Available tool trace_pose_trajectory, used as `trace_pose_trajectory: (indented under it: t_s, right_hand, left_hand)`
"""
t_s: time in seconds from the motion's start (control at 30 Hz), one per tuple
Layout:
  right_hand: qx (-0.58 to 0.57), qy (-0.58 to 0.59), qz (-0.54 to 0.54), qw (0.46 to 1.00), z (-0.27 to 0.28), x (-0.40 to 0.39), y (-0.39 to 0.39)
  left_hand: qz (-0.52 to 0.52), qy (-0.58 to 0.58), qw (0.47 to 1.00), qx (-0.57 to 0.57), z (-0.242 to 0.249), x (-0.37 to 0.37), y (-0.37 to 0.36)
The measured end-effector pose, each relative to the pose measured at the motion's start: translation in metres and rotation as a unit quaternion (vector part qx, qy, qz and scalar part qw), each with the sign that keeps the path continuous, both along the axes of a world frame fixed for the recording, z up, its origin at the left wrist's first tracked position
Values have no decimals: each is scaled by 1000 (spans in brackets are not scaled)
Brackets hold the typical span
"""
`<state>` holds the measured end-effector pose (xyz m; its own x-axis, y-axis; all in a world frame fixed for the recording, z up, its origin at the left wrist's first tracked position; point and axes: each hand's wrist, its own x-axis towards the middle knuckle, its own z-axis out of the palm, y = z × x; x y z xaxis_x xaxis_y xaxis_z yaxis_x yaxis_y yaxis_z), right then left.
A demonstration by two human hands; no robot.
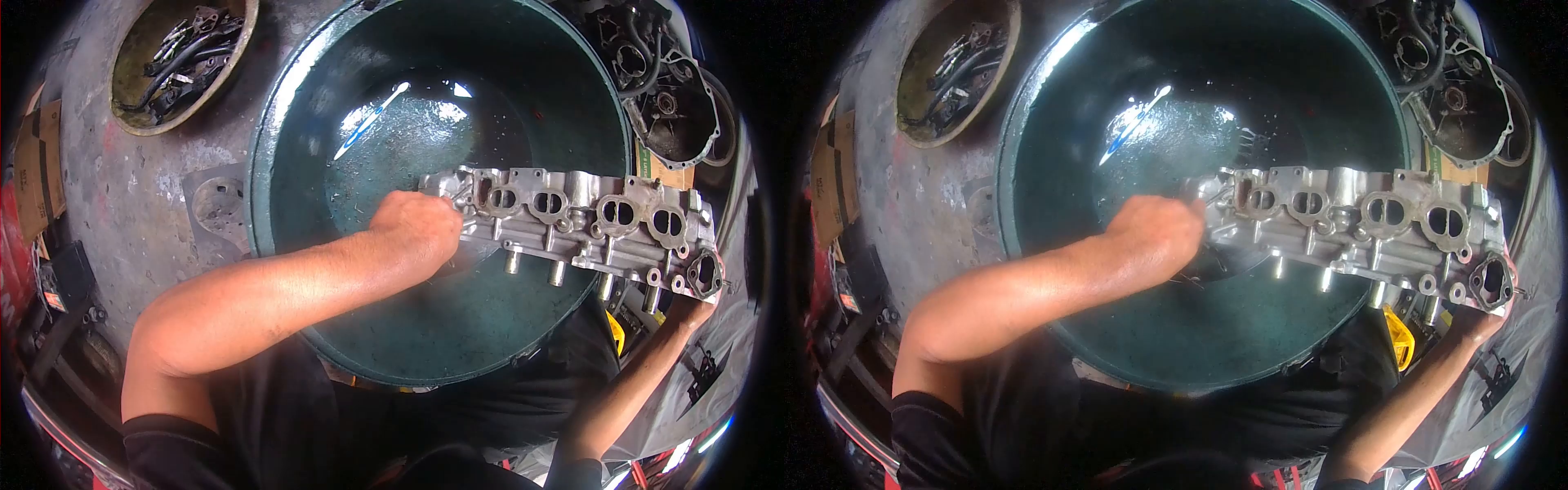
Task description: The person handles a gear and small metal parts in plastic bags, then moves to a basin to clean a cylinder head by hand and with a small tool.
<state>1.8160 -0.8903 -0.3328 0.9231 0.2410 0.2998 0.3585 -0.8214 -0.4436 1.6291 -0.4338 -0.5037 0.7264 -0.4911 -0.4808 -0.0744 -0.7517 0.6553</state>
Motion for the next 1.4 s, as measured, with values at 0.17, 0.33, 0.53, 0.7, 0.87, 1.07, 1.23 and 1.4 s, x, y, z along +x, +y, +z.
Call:
trace_pose_trajectory:
  t_s: [0.17,0.33,0.53,0.7,0.87,1.07,1.23,1.4]
  right_hand:
    - [-58,-40,36,997,-3,-2,7]
    - [103,47,41,993,-1,0,3]
    - [49,17,44,998,-1,2,-1]
    - [-136,-76,61,986,-2,-9,23]
    - [-179,-93,75,977,0,-6,25]
    - [-119,-77,94,986,-1,-5,29]
    - [28,16,51,998,-2,-4,23]
    - [-23,-20,33,999,-4,-4,13]
  left_hand:
    - [55,3,998,-22,-5,-1,-4]
    - [102,-11,995,-9,-4,-4,1]
    - [98,-53,993,-33,-16,-4,-4]
    - [93,28,995,-10,-13,5,-5]
    - [87,62,994,-9,-11,8,-5]
    - [87,60,994,-8,-11,8,-6]
    - [131,89,986,-44,-13,17,-8]
    - [101,94,990,-43,-9,1,-7]
